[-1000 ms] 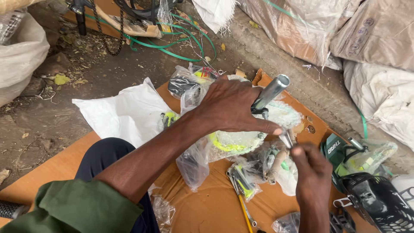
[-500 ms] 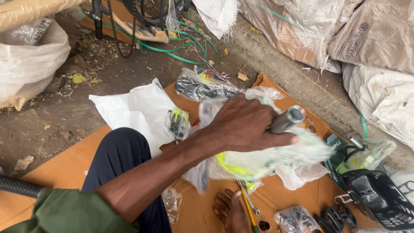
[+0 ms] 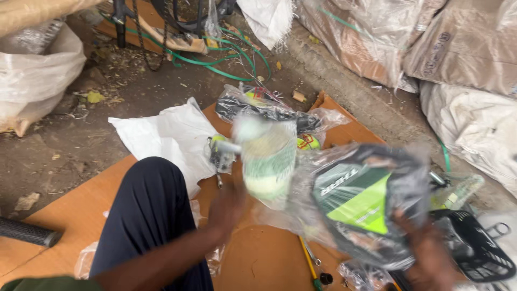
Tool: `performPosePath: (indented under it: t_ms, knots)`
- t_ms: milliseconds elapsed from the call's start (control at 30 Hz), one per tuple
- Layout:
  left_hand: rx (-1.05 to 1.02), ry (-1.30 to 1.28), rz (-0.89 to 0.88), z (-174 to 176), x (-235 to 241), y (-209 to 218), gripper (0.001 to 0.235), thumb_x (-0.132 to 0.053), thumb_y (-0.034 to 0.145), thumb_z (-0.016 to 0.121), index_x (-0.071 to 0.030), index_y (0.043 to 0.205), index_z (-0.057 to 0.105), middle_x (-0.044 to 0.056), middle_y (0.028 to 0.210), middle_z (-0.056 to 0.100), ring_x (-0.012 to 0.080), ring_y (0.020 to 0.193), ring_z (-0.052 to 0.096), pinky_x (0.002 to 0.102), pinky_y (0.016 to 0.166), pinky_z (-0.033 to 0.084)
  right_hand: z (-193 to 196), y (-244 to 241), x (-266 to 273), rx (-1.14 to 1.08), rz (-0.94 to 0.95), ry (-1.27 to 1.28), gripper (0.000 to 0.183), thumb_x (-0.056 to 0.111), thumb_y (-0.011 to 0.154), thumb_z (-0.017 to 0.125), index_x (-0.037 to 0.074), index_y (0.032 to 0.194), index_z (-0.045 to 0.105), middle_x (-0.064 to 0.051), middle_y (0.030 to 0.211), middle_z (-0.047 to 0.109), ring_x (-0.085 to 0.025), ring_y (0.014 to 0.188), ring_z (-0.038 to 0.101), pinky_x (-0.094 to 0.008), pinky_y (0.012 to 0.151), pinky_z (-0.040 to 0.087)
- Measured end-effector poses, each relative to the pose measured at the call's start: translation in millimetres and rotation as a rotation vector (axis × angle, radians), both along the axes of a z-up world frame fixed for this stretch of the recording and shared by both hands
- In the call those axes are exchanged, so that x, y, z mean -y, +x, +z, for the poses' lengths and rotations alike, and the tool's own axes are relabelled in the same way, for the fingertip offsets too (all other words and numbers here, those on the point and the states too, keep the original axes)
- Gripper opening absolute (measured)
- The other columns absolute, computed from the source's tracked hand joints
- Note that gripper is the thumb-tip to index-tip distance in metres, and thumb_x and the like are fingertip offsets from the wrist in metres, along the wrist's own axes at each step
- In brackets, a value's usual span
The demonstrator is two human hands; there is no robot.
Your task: The person sits on a cardboard sheet and assembles a bicycle seat post. They attach a metal clamp to the post, then use a wrench to tighten the bolt. The person handles the seat post, clamp, and wrench throughout the task.
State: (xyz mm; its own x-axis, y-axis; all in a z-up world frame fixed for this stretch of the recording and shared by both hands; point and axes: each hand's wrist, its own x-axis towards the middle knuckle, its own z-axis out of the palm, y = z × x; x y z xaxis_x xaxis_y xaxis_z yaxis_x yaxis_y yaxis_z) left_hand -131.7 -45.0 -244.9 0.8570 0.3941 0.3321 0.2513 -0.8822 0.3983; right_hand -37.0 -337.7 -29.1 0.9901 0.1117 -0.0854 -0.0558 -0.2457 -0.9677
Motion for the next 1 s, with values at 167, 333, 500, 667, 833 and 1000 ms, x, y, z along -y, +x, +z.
performPosePath:
  t_ms: [167,333,500,667,833,1000]
  knots:
    - [-0.505,-0.405,-0.6,-83,78,-57,0.041,-0.008,0.095,0.057,0.008,0.132,0.054,0.02,0.091,0.062,0.0346,0.082,0.063,0.048,0.067,0.049,81,41,-34,0.375,0.133,-0.465,0.044,0.014,0.092,0.073,0.003,0.134,0.066,-0.013,0.106,0.074,-0.025,0.091,0.067,-0.042,0.079,0.054]
    - [-0.052,-0.433,-0.775,3,99,-49,0.026,-0.007,0.092,0.059,0.001,0.117,0.061,0.018,0.094,0.063,0.0355,0.09,0.063,0.05,0.076,0.049,103,79,-82,0.693,0.287,-0.808,0.043,0.025,0.095,0.075,0.012,0.135,0.064,-0.013,0.105,0.074,-0.022,0.092,0.068,-0.042,0.08,0.053]
    - [0.464,-0.316,-0.234,58,24,4,0.036,-0.012,0.085,0.067,0.001,0.117,0.06,0.021,0.105,0.06,0.0371,0.098,0.056,0.052,0.082,0.044,99,91,-129,0.747,0.124,-1.304,0.039,0.048,0.1,0.066,0.017,0.124,0.064,-0.014,0.082,0.073,-0.031,0.076,0.069,-0.051,0.073,0.051]
    - [0.306,-0.86,-0.293,43,-40,85,0.07,-0.044,0.086,0.075,0.0,0.135,0.051,0.022,0.127,0.061,0.0367,0.122,0.057,0.048,0.104,0.045,99,111,-156,0.869,0.218,-1.28,0.035,0.051,0.104,0.065,0.017,0.11,0.067,-0.008,0.077,0.072,-0.028,0.072,0.07,-0.05,0.075,0.051]
    - [0.024,-1.364,-0.436,4,-64,127,0.089,-0.059,0.081,0.072,-0.008,0.148,0.044,0.014,0.137,0.061,0.0282,0.129,0.056,0.043,0.108,0.043,85,146,-163,1.028,0.252,-1.216,0.032,0.038,0.098,0.076,0.012,0.114,0.068,-0.012,0.083,0.074,-0.029,0.074,0.07,-0.049,0.066,0.052]
    - [0.0,-1.798,-0.505,-23,-59,166,0.094,-0.063,0.076,0.072,-0.003,0.145,0.051,0.018,0.135,0.064,0.0288,0.125,0.061,0.044,0.106,0.049,54,204,-135,0.895,0.696,-0.657,0.02,0.02,0.11,0.067,0.003,0.119,0.06,-0.011,0.1,0.071,-0.014,0.09,0.072,-0.031,0.078,0.058]
